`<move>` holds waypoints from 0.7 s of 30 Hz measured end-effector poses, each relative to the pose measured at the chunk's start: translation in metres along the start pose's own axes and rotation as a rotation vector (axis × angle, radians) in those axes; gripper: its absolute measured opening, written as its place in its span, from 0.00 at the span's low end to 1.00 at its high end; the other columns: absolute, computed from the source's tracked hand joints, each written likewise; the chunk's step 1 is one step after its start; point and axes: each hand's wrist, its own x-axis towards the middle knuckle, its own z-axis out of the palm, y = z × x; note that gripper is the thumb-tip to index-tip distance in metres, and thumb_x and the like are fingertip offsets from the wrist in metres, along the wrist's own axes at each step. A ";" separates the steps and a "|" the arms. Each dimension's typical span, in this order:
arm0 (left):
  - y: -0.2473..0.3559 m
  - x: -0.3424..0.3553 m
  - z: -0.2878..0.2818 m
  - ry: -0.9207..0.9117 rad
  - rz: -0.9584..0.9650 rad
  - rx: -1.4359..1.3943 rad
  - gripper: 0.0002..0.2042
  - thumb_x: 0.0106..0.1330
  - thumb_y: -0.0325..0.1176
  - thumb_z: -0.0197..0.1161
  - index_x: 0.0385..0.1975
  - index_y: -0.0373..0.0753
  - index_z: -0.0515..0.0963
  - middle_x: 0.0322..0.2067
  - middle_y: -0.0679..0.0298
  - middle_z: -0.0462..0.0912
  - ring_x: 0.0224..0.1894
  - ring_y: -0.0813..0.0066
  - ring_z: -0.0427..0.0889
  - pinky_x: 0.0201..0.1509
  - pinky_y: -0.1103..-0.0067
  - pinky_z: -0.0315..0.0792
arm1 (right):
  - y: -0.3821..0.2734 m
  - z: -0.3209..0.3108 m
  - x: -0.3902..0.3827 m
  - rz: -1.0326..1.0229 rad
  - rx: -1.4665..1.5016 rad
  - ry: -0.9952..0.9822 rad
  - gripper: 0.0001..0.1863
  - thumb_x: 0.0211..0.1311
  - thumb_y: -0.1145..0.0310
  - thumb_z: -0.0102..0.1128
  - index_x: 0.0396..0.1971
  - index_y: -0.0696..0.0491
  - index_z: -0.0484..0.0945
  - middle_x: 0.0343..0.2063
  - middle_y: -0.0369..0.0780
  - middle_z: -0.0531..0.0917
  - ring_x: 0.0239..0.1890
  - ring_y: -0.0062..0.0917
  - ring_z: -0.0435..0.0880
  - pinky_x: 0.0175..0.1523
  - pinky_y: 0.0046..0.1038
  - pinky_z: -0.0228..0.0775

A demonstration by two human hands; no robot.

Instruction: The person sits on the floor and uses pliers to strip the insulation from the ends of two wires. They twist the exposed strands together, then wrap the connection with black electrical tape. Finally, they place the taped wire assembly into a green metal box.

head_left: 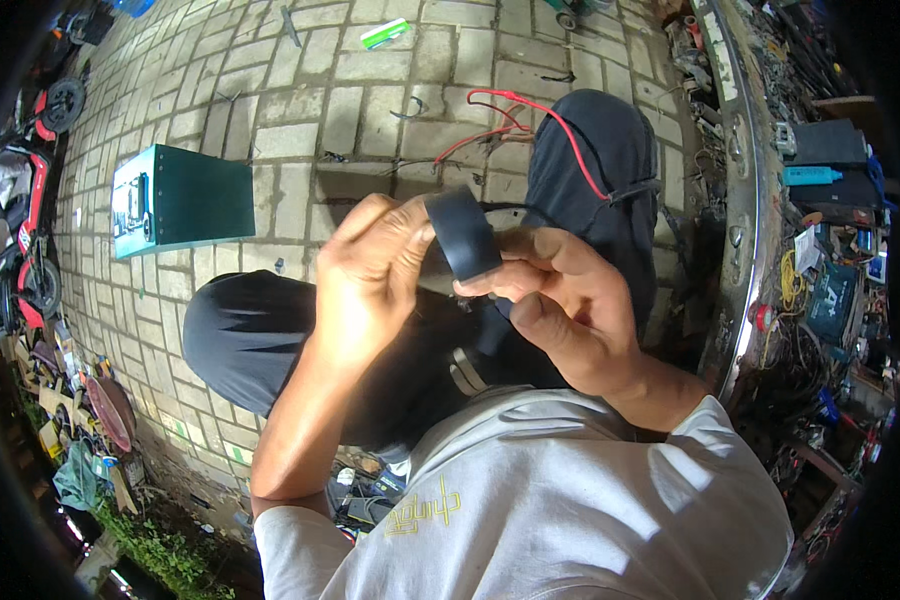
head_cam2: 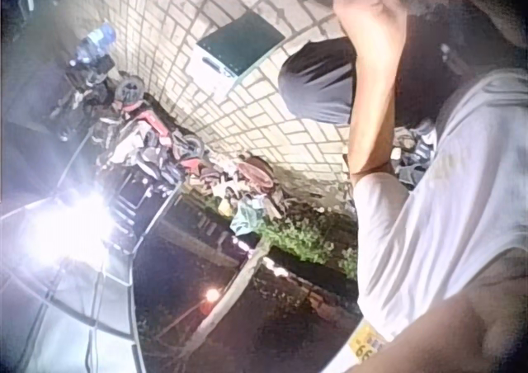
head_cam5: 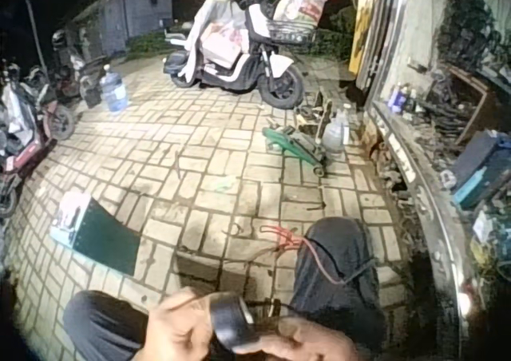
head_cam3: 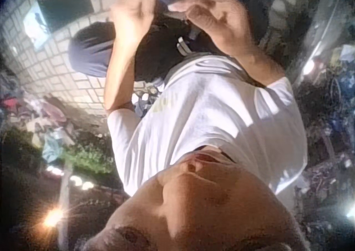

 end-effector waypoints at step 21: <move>-0.002 0.004 -0.011 -0.324 -0.692 -0.834 0.07 0.65 0.29 0.62 0.27 0.35 0.73 0.23 0.70 0.73 0.24 0.87 0.64 0.27 0.87 0.60 | 0.044 -0.030 0.035 -0.378 -0.750 0.044 0.13 0.60 0.66 0.61 0.38 0.59 0.74 0.48 0.49 0.74 0.53 0.41 0.74 0.57 0.35 0.64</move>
